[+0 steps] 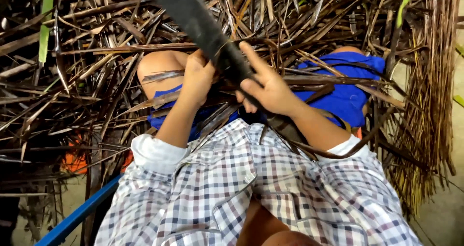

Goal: Stripping leaves from plant stalks using a machete while sitting on a chair.

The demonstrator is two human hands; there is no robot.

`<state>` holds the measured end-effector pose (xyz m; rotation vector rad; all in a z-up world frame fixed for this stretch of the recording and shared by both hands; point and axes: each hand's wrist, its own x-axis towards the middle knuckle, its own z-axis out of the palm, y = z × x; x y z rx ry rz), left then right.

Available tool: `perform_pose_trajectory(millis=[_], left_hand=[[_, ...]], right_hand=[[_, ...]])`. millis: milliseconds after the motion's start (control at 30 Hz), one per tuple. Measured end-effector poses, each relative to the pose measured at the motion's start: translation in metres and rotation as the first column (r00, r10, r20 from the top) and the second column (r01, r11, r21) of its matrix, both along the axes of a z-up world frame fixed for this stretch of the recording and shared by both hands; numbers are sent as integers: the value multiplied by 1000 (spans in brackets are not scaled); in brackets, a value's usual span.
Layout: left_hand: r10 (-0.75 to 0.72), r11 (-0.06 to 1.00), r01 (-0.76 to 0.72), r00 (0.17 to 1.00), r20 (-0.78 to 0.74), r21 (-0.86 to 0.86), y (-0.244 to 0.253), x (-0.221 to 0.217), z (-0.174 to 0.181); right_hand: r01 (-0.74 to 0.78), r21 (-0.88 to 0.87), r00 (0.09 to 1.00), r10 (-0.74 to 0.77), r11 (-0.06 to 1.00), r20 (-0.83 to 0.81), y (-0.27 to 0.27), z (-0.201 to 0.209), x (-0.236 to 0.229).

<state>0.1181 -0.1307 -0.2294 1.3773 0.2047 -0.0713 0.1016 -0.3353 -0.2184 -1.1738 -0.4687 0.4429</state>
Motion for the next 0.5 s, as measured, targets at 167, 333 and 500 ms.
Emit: perform_pose_trajectory(millis=[167, 333, 500], left_hand=[[-19, 999, 18, 1000, 12, 50, 10, -6, -28], [-114, 989, 112, 994, 8, 93, 17, -14, -27], [-157, 985, 157, 988, -8, 78, 23, -21, -21]], right_hand=[[-151, -17, 987, 149, 988, -58, 4, 21, -1], [-249, 35, 968, 250, 968, -27, 1, 22, 6], [-304, 69, 952, 305, 950, -3, 2, 19, 5]])
